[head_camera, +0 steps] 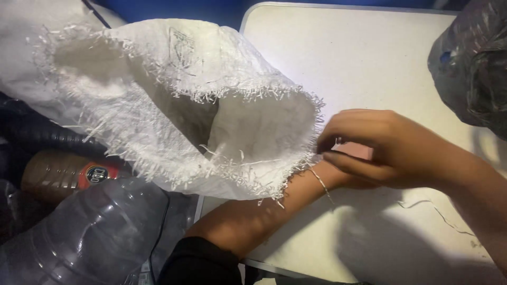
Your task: The person retrieves empty plastic bottles from a large white sack, removes the caps, and places the caps into a black bag. They then place the empty bottles into a separate white sack. The process is repeated for multiple bottles.
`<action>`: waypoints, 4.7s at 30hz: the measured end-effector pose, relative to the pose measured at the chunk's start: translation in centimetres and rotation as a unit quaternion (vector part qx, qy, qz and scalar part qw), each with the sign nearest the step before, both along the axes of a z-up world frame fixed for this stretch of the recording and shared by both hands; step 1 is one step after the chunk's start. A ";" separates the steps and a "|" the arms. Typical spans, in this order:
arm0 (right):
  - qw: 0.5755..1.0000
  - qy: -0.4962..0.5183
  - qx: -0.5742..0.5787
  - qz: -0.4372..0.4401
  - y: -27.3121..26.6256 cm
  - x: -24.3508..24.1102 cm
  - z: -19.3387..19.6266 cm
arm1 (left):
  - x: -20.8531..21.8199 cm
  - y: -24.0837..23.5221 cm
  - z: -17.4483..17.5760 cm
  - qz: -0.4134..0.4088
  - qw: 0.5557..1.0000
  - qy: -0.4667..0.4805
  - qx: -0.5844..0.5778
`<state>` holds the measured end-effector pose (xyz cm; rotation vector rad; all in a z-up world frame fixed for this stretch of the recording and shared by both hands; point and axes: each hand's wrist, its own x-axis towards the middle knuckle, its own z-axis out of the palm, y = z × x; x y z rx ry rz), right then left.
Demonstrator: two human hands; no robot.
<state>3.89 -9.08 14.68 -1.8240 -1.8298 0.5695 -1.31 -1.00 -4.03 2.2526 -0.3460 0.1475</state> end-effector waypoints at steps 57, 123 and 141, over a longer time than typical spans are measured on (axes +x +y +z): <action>0.553 0.818 0.033 -0.155 -13.5 5.9 -13.9 | 3.1 0.7 2.5 -0.005 0.779 0.116 -0.616; 0.885 0.367 -0.033 -0.286 -12.2 2.3 -9.2 | 2.2 -0.5 4.4 -0.024 0.688 0.125 -0.714; 0.865 0.367 0.007 -0.342 -13.2 2.4 -9.7 | 2.1 -1.0 4.9 -0.043 0.728 0.148 -0.668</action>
